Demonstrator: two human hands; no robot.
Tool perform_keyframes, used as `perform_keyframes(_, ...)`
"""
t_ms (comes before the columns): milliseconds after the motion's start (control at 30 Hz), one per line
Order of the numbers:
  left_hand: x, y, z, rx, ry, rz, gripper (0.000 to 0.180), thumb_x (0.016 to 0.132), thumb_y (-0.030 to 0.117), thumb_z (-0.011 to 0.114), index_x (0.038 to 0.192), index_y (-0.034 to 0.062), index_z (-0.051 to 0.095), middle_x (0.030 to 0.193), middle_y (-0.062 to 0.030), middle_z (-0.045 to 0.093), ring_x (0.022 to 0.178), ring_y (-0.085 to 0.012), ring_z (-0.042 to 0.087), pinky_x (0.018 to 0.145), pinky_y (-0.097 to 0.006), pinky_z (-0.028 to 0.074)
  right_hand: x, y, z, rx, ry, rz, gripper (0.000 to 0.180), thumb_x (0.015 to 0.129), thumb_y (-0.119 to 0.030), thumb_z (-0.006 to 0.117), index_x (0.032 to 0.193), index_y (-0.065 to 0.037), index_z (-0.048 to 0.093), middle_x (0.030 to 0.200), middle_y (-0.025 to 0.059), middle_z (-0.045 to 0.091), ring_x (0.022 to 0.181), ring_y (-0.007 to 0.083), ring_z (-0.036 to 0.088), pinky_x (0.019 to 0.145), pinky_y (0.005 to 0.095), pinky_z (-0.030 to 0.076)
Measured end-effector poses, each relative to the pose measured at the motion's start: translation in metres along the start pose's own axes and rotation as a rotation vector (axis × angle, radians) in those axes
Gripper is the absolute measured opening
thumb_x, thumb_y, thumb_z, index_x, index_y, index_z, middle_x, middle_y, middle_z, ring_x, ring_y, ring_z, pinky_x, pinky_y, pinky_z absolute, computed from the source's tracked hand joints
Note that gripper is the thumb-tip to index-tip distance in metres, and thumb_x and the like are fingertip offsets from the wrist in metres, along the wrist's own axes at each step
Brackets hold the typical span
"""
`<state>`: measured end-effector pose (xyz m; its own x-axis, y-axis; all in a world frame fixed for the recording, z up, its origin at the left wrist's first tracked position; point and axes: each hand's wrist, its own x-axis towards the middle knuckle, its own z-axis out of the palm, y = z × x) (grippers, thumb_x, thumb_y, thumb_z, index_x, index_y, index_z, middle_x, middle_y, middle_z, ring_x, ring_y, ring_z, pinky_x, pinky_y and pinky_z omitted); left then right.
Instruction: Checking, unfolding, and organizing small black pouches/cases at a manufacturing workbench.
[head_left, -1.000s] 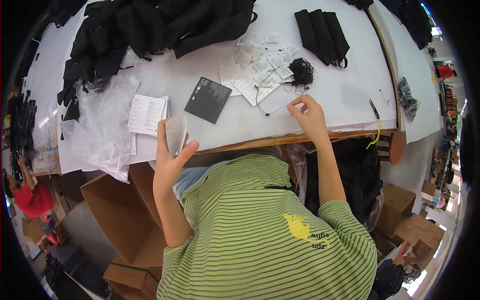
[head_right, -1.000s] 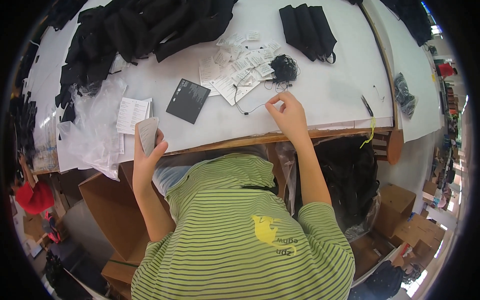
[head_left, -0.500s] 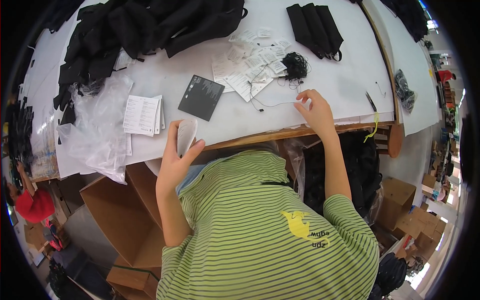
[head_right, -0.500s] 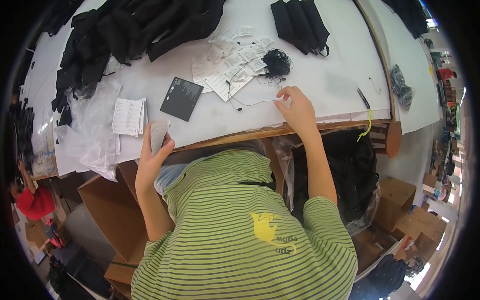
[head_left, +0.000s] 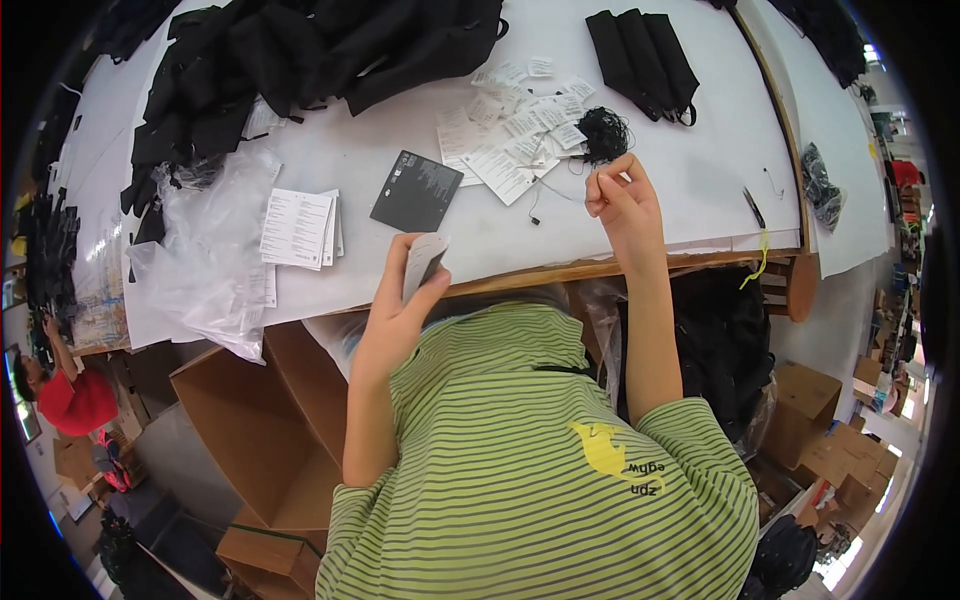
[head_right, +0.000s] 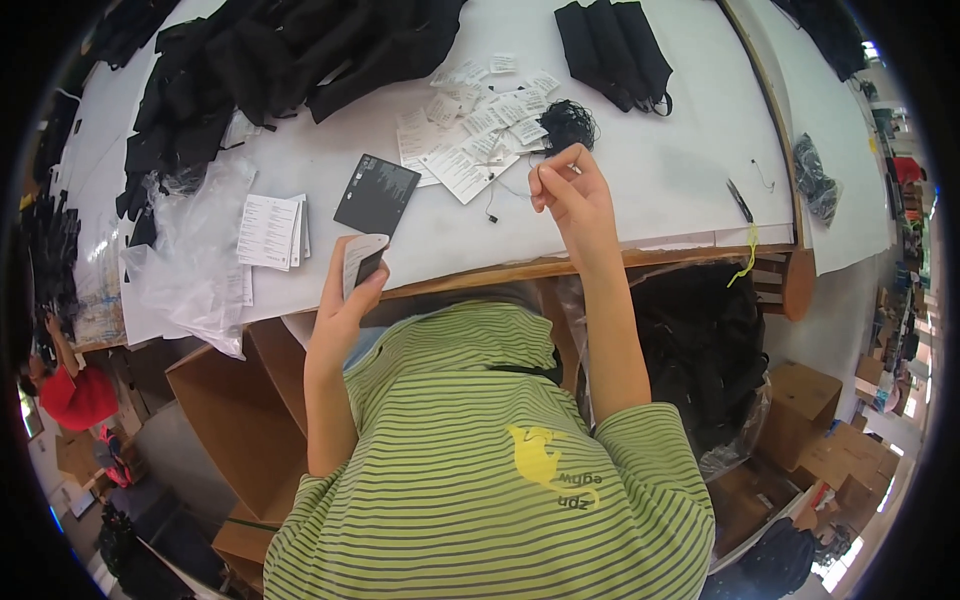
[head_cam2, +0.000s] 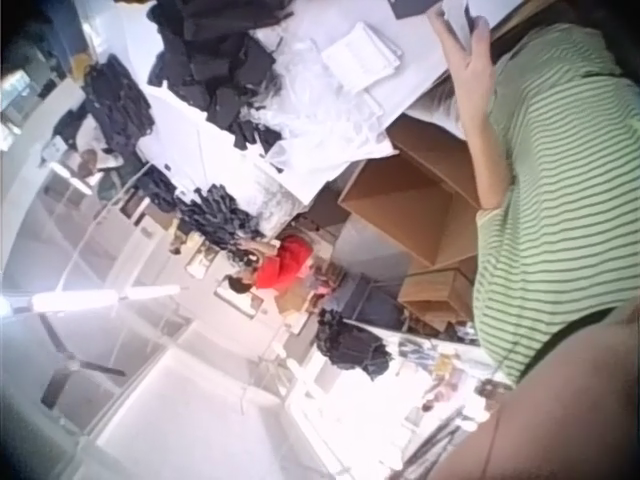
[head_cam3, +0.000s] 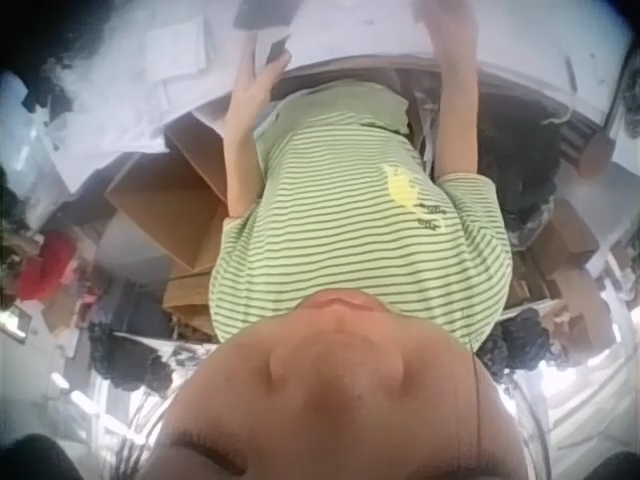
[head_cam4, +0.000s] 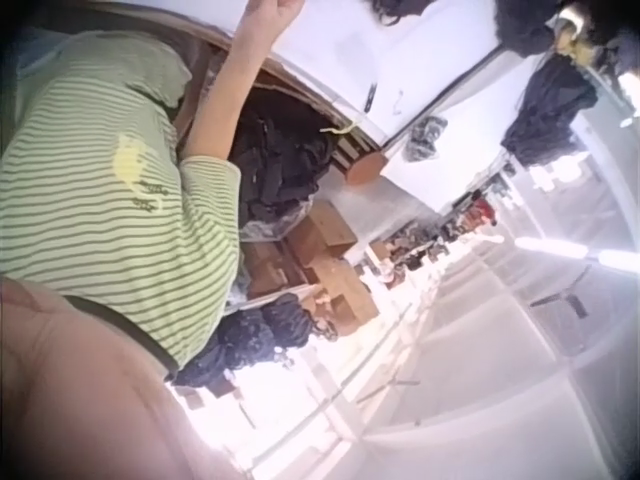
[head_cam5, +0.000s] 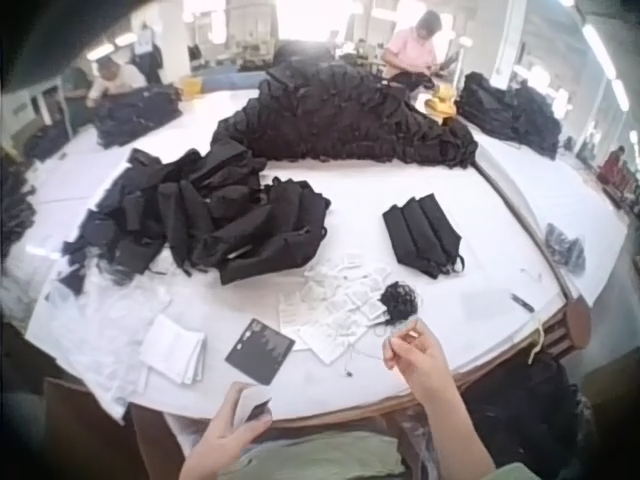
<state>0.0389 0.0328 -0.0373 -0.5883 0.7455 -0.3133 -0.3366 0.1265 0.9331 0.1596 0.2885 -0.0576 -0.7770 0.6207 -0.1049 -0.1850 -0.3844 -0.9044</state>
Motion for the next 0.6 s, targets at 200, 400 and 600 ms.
perform_keyframes(200, -0.001, -0.006, 0.006, 0.040, -0.096, -0.031, 0.031, 0.092, 0.015, 0.058, 0.117, 0.0059, 0.043, 0.098, -0.0018, 0.047, 0.090, -0.0099, 0.043, 0.081, -0.023, 0.036, 0.007, -0.015, 0.018, 0.306, -0.106, 0.081, 0.008, 0.088, -0.009, 0.053, 0.082, -0.008, 0.047, 0.081, 0.0075, 0.057, 0.060, 0.0083, 0.047, 0.055, 0.0207, 0.034)
perform_keyframes(400, -0.001, -0.011, 0.010, 0.057, -0.130, 0.016, 0.030, 0.092, 0.014, 0.057, 0.117, 0.0048, 0.043, 0.097, -0.0021, 0.048, 0.091, -0.0099, 0.043, 0.082, -0.023, 0.036, 0.002, -0.020, 0.035, 0.055, 0.008, -0.069, 0.009, 0.084, -0.003, 0.056, 0.082, -0.007, 0.049, 0.088, 0.0108, 0.060, 0.058, 0.0083, 0.048, 0.054, 0.0219, 0.037)
perform_keyframes(600, -0.002, -0.012, 0.011, 0.072, -0.126, 0.002, 0.030, 0.092, 0.014, 0.058, 0.117, 0.0038, 0.044, 0.099, -0.0030, 0.049, 0.092, -0.0106, 0.044, 0.085, -0.024, 0.037, -0.004, -0.035, 0.043, 0.036, -0.066, -0.186, 0.007, 0.086, -0.005, 0.059, 0.086, -0.006, 0.052, 0.070, 0.0042, 0.057, 0.059, 0.0083, 0.050, 0.055, 0.0219, 0.038)
